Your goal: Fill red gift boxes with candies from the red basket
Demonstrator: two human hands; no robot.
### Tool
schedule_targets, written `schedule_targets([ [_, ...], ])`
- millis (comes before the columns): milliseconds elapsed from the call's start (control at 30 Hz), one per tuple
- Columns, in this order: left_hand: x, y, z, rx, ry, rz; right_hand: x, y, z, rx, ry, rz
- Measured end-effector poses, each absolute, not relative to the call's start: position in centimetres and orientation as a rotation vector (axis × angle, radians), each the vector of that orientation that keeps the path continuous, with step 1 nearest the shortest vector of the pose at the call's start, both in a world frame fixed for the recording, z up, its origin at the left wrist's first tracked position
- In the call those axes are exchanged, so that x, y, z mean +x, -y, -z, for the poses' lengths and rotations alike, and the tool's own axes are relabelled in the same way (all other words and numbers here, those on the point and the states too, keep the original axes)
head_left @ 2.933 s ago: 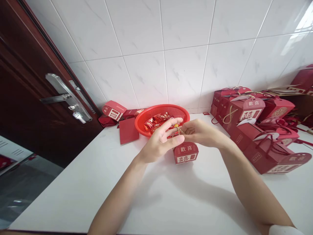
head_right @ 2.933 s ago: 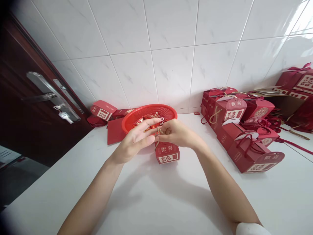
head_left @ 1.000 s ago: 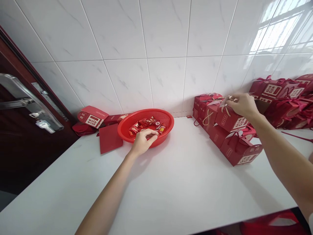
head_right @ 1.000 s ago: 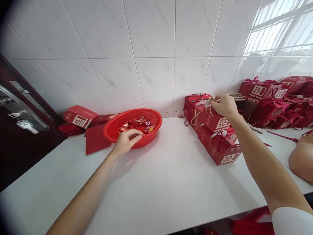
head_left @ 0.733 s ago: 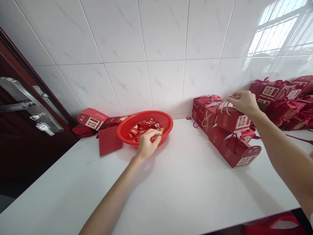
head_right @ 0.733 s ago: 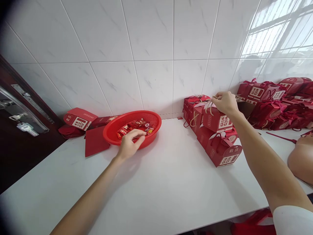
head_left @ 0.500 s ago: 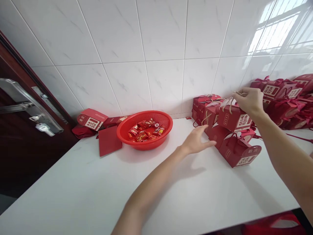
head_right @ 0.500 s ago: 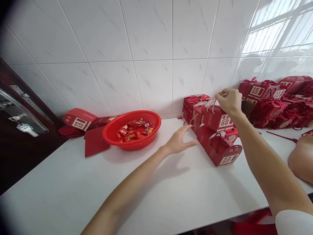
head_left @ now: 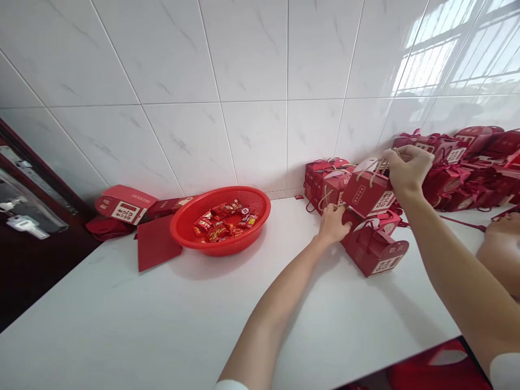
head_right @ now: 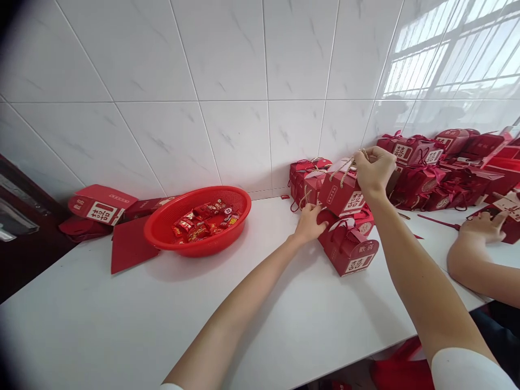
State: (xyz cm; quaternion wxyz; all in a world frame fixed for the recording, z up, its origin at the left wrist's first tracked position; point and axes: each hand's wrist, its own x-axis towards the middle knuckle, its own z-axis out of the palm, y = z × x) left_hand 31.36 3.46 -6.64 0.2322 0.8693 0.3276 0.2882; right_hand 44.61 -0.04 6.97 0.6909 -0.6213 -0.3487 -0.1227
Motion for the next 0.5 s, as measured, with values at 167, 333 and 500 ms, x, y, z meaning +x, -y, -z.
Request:
schedule_targets([
  [167,31.5,-3.2,4.7,2.687,-0.962,-0.523,45.1,-0.1,-6.5,-1.309,0.751,0.255],
  [333,31.9,-2.6,4.0,2.862,-0.963,-0.358,45.3,0.3,-6.1,-1.289,0.731,0.252],
  [500,31.5,-2.5,5.0,2.899,-0.919,-0.374,44.7,0.1,-5.6,-1.345,0.764,0.273],
])
